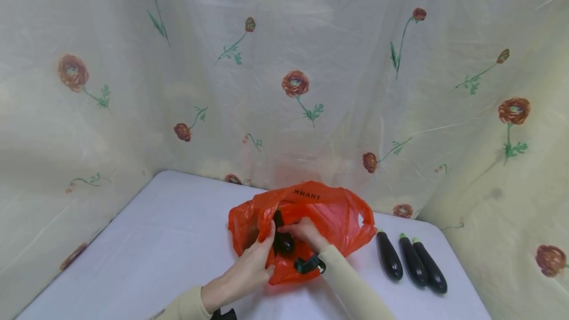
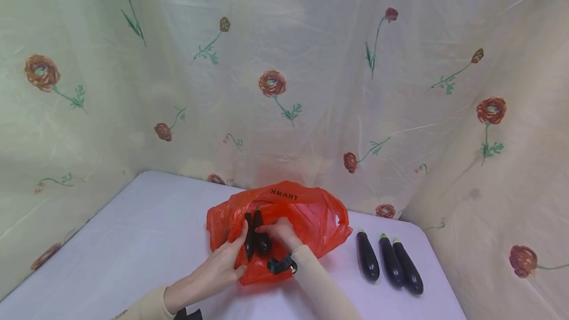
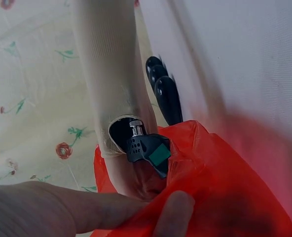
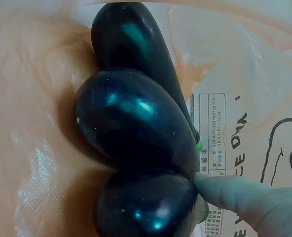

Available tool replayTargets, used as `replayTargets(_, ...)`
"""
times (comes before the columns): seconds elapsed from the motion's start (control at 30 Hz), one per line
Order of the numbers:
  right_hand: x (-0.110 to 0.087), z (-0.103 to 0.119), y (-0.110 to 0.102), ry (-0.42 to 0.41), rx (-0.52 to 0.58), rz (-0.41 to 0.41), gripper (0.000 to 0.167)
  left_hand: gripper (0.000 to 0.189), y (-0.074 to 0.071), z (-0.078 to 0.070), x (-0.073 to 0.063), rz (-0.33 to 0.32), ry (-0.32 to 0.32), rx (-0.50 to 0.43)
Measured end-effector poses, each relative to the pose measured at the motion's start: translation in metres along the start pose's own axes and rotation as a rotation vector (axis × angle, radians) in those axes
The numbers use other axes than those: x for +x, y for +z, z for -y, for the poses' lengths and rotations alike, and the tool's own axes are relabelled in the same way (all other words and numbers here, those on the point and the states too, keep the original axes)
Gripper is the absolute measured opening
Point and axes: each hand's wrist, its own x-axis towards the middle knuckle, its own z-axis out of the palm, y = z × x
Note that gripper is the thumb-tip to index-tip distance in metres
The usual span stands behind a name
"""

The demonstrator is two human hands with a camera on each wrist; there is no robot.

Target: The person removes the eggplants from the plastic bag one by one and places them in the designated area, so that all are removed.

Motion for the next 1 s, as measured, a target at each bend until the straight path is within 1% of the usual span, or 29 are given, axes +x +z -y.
replayTargets(0.2, -0.0002, -0.0007, 0.0005, 0.011, -0.024, -0.008, 0.029, 0.095, 0.0013, 0.0009, -0.0009, -0.013, 0.012, 0.025)
replayTargets(0.5, -0.0036, -0.0017, 0.0035, -0.032, -0.01, 0.012, 0.036, 0.095, 0.0022, 0.0016, -0.0022, -0.012, 0.018, 0.009)
replayTargets(0.67, -0.0035, -0.002, 0.0048, -0.056, -0.022, 0.01, 0.036, 0.095, 0.0026, 0.0017, -0.0026, -0.011, 0.013, -0.001)
replayTargets(0.83, -0.0025, -0.0008, 0.0023, -0.019, -0.05, 0.002, 0.037, 0.093, 0.0017, 0.0014, -0.0019, -0.03, 0.029, 0.029)
replayTargets(1.0, -0.0015, -0.0001, -0.0012, 0.01, -0.069, -0.005, 0.033, 0.094, 0.001, 0.0004, -0.0006, -0.021, 0.017, 0.024)
